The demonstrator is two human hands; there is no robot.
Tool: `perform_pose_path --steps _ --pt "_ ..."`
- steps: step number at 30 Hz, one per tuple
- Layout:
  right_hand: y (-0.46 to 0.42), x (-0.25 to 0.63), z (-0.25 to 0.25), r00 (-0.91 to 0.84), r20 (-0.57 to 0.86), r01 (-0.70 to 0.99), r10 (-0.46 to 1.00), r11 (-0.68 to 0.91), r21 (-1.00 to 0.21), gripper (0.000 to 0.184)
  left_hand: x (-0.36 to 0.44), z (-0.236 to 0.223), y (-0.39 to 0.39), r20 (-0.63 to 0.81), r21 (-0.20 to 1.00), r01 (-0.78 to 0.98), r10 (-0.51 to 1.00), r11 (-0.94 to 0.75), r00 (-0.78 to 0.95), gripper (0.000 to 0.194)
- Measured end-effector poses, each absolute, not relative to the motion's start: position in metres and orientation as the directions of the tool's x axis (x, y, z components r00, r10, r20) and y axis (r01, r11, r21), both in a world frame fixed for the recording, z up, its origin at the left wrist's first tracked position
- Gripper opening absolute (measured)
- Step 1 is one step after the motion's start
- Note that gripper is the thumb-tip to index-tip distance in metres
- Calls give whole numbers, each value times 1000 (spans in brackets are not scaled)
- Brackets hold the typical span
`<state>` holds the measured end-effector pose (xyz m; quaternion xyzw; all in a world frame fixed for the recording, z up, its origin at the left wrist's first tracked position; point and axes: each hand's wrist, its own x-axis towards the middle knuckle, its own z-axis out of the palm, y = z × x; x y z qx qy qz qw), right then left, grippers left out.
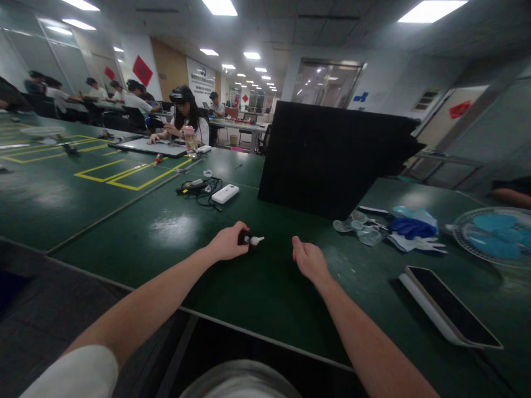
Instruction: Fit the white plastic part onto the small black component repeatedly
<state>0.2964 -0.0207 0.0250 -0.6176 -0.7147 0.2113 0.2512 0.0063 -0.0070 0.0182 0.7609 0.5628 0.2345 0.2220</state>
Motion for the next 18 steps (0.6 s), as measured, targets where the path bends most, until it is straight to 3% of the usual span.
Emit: perform_pose_path --steps 4,11,15,18 --pt "-23 296 28 -102 93 778 990 138 -613 73 -37 24 -6 132 491 834 968 -250 213 51" --pt "-20 294 28 -106 38 769 994 106 -630 71 -100 26 -9 277 121 930 912 -346 303 51" --pt "-14 298 24 -79 30 785 996 81 -614 71 -104 30 -15 281 51 943 911 -328 302 55" --pt "-9 301 21 -79 -11 774 997 54 -631 69 -108 29 -15 344 58 974 920 -217 185 52"
